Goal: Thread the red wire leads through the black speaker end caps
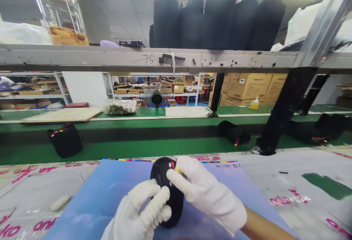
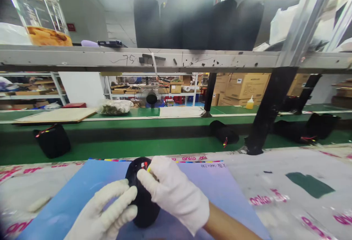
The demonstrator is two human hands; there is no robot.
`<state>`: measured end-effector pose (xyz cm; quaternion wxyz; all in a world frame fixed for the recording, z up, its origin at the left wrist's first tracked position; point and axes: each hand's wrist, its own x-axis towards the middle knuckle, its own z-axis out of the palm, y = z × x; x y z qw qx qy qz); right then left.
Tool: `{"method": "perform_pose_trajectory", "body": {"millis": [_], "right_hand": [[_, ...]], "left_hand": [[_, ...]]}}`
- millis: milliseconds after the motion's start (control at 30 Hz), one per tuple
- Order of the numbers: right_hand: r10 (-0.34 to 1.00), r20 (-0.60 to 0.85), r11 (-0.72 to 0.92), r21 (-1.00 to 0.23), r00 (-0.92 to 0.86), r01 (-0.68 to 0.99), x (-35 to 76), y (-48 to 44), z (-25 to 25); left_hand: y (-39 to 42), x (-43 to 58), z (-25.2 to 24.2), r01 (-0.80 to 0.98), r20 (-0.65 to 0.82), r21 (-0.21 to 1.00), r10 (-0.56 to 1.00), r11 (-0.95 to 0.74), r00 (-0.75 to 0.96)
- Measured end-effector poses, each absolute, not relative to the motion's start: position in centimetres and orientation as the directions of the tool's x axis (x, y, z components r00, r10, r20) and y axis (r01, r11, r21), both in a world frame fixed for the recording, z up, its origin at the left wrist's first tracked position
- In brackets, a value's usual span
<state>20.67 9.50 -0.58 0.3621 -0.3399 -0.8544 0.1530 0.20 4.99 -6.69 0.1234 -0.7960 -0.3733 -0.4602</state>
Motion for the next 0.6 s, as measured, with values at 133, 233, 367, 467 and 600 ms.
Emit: {"method": "perform_pose_trajectory", "body": {"millis": [133,233,367,467,600], "right_hand": [[0.802,0.205,0.553,-0.609,-0.56,0.569,19.4,10.1,1.6],[0.785,0.097,0.529,-0.618,-0.612,0.581,20.1,10.3,3.8],[0.727,0.131,0.548,-0.701,-0.674,0.456,23.9,9.8,4.8],[0.728,0.42,0.656,-0.655,-0.542,0.374,26.1,8.9,2.7],[0.44,0.646,0.896,-0.363,-0.623,0.256,25.3,8.5,-1.2]], "left_hand": [[6.1,0.6,-4.3,0.708,0.707,0.005,0.503,-0.706,0.497],[6.5,1.1,-2.3,0.699,0.612,0.078,0.588,-0.711,0.529],[6.8,1.3,-1.1,0.639,0.544,0.217,0.635,-0.738,0.549],[7.2,1.0,-1.1,0.603,0.524,0.229,0.619,-0.764,0.585],[7.8,0.7,-1.0,0.539,0.492,0.273,0.597,-0.797,0.634]]}}
